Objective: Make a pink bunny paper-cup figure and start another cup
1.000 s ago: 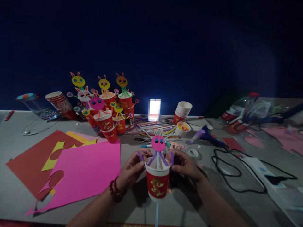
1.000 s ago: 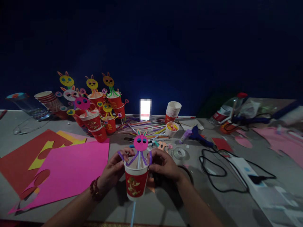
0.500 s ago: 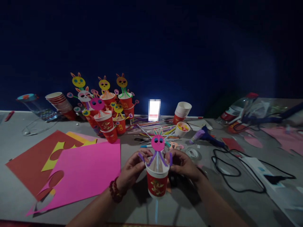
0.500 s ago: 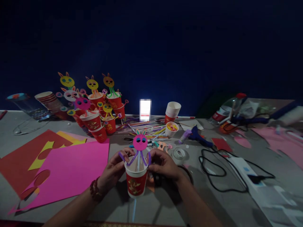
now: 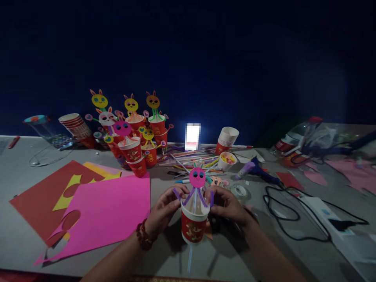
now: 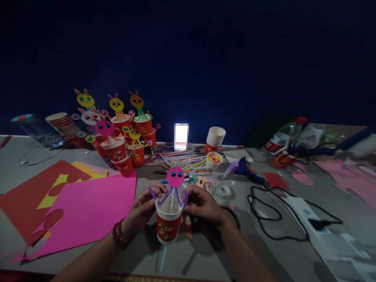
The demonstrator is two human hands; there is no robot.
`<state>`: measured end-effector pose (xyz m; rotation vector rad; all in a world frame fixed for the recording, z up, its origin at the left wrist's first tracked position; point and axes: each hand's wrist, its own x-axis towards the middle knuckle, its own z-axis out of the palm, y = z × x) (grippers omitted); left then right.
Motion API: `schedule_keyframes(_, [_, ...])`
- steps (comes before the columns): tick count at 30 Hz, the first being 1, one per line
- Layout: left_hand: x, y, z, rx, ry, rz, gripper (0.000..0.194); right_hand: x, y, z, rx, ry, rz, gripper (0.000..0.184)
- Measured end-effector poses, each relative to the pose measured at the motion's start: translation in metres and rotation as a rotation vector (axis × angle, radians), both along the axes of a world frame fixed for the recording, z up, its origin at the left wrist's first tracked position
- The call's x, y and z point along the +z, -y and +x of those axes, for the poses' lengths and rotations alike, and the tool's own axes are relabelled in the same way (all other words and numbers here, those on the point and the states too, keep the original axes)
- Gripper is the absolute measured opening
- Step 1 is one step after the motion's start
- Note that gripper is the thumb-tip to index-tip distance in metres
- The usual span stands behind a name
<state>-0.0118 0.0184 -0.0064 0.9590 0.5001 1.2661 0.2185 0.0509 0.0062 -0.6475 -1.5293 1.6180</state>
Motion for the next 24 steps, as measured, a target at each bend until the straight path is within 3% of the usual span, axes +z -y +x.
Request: schedule_keyframes(24, [-0.0001,0.0009,0.0013,0.002,-0.02,0.044,0.013,0.0011,0.001,-0.0006,-0.017,0.005,-0.005,0.029])
